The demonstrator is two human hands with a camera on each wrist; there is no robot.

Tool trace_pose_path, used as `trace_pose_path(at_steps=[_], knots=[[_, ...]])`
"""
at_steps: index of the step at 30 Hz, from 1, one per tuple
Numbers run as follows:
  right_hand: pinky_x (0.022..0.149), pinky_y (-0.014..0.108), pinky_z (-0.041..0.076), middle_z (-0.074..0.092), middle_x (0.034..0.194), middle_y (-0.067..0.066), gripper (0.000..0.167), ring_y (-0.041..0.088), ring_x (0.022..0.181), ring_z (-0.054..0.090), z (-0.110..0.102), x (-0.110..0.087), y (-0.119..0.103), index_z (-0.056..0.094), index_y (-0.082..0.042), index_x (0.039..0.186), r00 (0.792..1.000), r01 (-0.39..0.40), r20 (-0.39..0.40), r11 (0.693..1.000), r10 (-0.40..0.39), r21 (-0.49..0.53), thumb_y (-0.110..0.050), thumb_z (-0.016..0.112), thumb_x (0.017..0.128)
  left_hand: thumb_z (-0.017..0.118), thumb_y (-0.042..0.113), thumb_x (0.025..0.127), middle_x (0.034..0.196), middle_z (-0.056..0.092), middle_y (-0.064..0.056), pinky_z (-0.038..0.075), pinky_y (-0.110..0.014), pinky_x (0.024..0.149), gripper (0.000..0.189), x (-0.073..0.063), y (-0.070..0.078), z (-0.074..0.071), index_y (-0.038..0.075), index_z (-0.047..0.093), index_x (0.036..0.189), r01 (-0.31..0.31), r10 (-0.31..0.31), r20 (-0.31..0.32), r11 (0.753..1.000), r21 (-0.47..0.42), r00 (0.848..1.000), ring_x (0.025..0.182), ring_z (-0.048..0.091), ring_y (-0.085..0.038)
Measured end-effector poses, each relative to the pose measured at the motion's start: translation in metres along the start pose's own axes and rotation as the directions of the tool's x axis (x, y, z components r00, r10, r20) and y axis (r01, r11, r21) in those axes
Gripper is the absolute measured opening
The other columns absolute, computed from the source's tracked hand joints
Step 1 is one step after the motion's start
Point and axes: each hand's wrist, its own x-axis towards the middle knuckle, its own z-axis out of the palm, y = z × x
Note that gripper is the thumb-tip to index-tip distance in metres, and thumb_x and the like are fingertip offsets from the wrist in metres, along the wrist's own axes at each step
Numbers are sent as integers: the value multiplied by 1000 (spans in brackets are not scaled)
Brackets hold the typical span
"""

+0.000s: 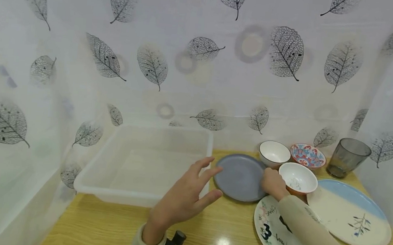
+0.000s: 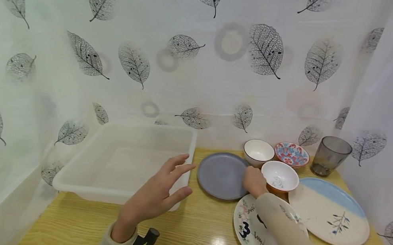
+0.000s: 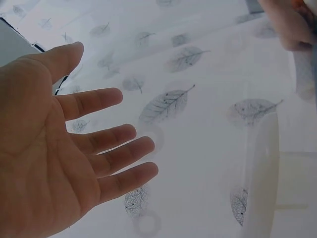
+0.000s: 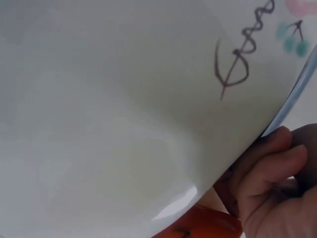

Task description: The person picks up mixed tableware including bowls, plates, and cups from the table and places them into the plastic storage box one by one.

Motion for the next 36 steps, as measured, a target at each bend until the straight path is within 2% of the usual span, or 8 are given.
trace_pose_path(at_steps=[10, 18, 24, 28, 36], knots=[[54, 35, 45, 56, 75, 16, 13, 27, 64, 53, 2, -2, 4, 59, 13, 86, 1000, -20, -13, 995, 21, 94, 6, 48, 82, 33, 57, 102, 152, 36, -18, 43, -47, 108, 66, 2, 2, -1, 7, 50, 142, -23, 23, -15, 1000, 17, 1000, 140, 40, -32], [46, 28, 42, 56, 63, 11, 11, 21, 53, 54, 2, -8, -4, 57, 4, 68, 998, -8, -65, 986, 19, 166, 6, 48, 75, 33, 57, 102, 152, 36, -19, 43, -46, 107, 65, 3, 4, 0, 8, 51, 141, -44, 44, -16, 999, 20, 999, 140, 39, -31], [39, 21, 36, 49, 50, 2, 21, 12, 41, 48, 3, -9, -4, 50, -5, 58, 997, -56, -37, 966, 67, 254, 5, 48, 77, 34, 57, 102, 153, 35, -19, 42, -47, 108, 65, 2, 5, -1, 8, 51, 141, -25, 25, -11, 1000, 5, 1000, 141, 38, -30], [39, 20, 33, 43, 44, -3, 25, 10, 38, 43, 3, -10, -1, 48, -8, 54, 997, -55, -27, 951, 66, 303, 5, 48, 75, 37, 54, 103, 154, 35, -19, 42, -47, 108, 62, 2, 5, -1, 7, 51, 141, -24, 24, -2, 1000, -4, 1000, 142, 36, -30], [42, 22, 34, 43, 49, -2, 26, 11, 42, 43, -2, -14, 0, 44, -10, 56, 996, -93, 33, 924, 87, 371, 0, 47, 80, 46, 48, 103, 155, 33, -18, 42, -47, 108, 55, 1, 5, -2, 9, 50, 142, -21, 21, -1, 1000, -16, 1000, 140, 40, -31]])
